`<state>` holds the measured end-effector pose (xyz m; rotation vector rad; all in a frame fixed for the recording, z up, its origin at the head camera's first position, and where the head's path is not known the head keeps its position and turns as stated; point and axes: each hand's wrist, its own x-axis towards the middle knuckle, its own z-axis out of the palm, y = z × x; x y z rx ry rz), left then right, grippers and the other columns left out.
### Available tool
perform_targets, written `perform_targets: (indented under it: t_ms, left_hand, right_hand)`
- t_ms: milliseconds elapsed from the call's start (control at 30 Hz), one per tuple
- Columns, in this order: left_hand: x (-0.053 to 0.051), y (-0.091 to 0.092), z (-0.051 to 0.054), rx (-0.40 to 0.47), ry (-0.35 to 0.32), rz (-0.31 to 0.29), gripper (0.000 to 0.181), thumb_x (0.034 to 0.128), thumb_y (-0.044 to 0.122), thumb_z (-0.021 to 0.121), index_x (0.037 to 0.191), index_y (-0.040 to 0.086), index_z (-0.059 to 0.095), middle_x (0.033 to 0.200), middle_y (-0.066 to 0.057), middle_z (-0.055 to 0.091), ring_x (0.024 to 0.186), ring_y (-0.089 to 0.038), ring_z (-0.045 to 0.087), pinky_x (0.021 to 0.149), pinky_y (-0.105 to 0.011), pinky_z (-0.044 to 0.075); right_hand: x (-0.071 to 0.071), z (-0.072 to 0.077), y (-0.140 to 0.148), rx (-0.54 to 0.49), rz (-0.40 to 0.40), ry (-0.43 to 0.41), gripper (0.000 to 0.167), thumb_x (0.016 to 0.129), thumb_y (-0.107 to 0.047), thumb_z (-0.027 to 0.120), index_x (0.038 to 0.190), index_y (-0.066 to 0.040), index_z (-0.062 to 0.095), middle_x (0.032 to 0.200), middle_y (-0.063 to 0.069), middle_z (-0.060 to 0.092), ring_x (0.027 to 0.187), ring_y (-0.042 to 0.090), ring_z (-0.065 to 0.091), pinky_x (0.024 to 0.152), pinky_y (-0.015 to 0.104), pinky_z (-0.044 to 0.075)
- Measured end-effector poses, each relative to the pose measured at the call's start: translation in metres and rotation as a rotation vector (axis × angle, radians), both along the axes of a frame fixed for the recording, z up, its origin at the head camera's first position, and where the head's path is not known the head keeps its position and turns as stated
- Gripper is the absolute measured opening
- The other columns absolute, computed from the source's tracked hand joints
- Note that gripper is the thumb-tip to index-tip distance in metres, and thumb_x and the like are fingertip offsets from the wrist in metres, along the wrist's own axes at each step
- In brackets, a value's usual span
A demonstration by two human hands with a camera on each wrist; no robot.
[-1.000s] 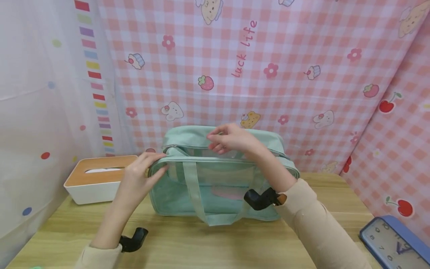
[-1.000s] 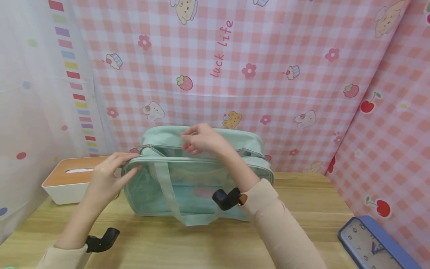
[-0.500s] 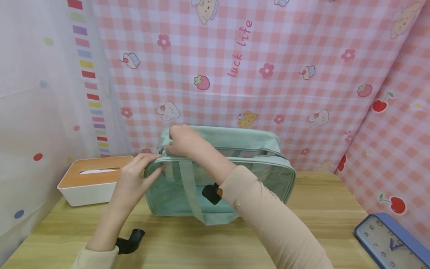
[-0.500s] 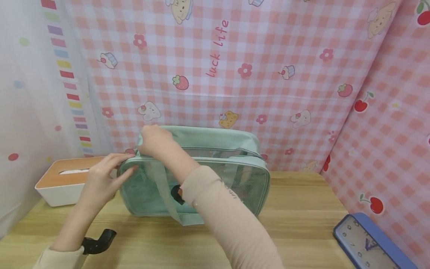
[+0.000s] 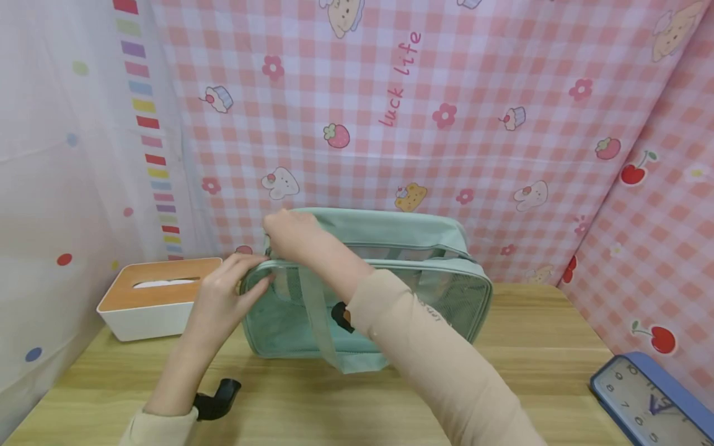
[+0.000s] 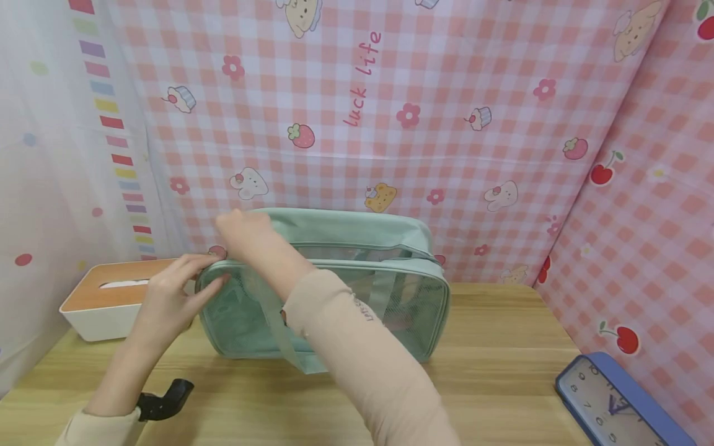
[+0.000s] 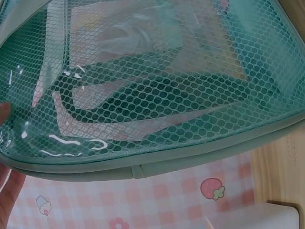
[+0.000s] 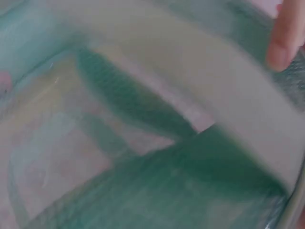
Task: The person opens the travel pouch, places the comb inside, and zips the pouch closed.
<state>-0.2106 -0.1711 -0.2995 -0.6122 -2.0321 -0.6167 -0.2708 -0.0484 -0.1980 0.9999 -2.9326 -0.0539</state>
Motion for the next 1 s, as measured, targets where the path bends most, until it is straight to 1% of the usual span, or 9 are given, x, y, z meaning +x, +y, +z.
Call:
perform_targets:
  t_ms: [167,300,400,533,600,733,800,900,1000]
  left_hand:
    - [0.0,-0.001,0.0,0.008,-0.012,0.01,0.03,0.0659,-0.001,0.078,0.093,0.0,0.067,0.088,-0.01,0.065,0.08,-0.02,0.063,0.067,-0.024,0.051]
    - [-0.001,-0.002,0.0,0.013,-0.022,0.02,0.03,0.0667,0.0,0.078,0.094,0.0,0.067,0.089,-0.01,0.065,0.08,-0.02,0.063,0.068,-0.024,0.05]
    - [-0.001,-0.002,0.0,0.017,-0.024,0.026,0.029,0.0671,0.0,0.078,0.094,0.0,0.067,0.088,-0.01,0.065,0.077,-0.018,0.062,0.066,-0.021,0.049]
    - [-0.002,0.0,0.0,0.031,-0.023,0.027,0.029,0.0667,0.0,0.078,0.094,0.001,0.068,0.087,-0.01,0.065,0.073,-0.016,0.06,0.063,-0.016,0.045]
    - [-0.002,0.001,0.0,0.036,-0.02,0.023,0.029,0.0665,-0.001,0.078,0.094,0.001,0.068,0.086,-0.01,0.065,0.073,-0.016,0.06,0.062,-0.018,0.046]
    - [-0.002,0.003,-0.001,0.039,-0.017,0.029,0.029,0.0669,-0.001,0.078,0.094,0.001,0.068,0.086,-0.01,0.065,0.073,-0.017,0.06,0.06,-0.026,0.048]
    - [-0.002,0.004,-0.001,0.037,-0.016,0.036,0.029,0.0672,0.0,0.078,0.094,0.001,0.068,0.086,-0.01,0.065,0.073,-0.018,0.061,0.061,-0.027,0.048]
    - [-0.001,0.004,-0.001,0.035,-0.009,0.037,0.029,0.0665,-0.001,0.078,0.093,0.001,0.068,0.085,-0.01,0.064,0.074,-0.018,0.061,0.062,-0.028,0.049]
    - [0.0,0.004,-0.001,0.031,0.006,0.024,0.03,0.0654,-0.002,0.079,0.093,0.001,0.068,0.085,-0.009,0.064,0.074,-0.019,0.062,0.062,-0.029,0.049]
  right_hand:
    - [-0.004,-0.003,0.009,-0.142,-0.063,-0.025,0.013,0.094,-0.016,0.05,0.097,-0.007,0.059,0.081,0.002,0.06,0.065,0.01,0.054,0.055,0.02,0.046]
    - [-0.005,0.0,0.015,-0.289,-0.207,-0.108,0.015,0.089,-0.02,0.06,0.095,-0.007,0.059,0.068,0.0,0.052,0.054,0.01,0.047,0.048,0.019,0.039]
    - [-0.008,0.004,0.018,-0.341,-0.299,-0.201,0.025,0.085,-0.025,0.064,0.102,-0.006,0.057,0.069,0.0,0.057,0.053,0.01,0.052,0.048,0.019,0.043]
    - [-0.014,0.007,0.024,-0.429,-0.357,-0.369,0.037,0.085,-0.021,0.065,0.114,-0.002,0.052,0.068,0.004,0.061,0.05,0.011,0.055,0.047,0.02,0.048]
    - [-0.017,0.007,0.026,-0.485,-0.386,-0.44,0.05,0.085,-0.018,0.065,0.126,-0.001,0.044,0.068,0.005,0.059,0.049,0.011,0.053,0.047,0.02,0.048]
    - [-0.02,0.005,0.026,-0.559,-0.442,-0.494,0.072,0.084,-0.014,0.065,0.143,-0.005,0.025,0.063,0.004,0.054,0.045,0.011,0.048,0.043,0.02,0.045]
    - [-0.019,0.003,0.023,-0.572,-0.46,-0.496,0.063,0.084,-0.015,0.065,0.138,-0.003,0.035,0.058,0.003,0.052,0.043,0.011,0.046,0.043,0.02,0.044]
    - [-0.016,0.003,0.016,-0.635,-0.488,-0.531,0.036,0.085,-0.015,0.063,0.116,0.003,0.056,0.05,0.001,0.047,0.041,0.011,0.045,0.044,0.021,0.046]
    - [-0.014,0.006,0.015,-0.728,-0.492,-0.588,0.031,0.086,-0.013,0.061,0.11,0.005,0.055,0.047,0.001,0.046,0.04,0.01,0.045,0.047,0.021,0.049]
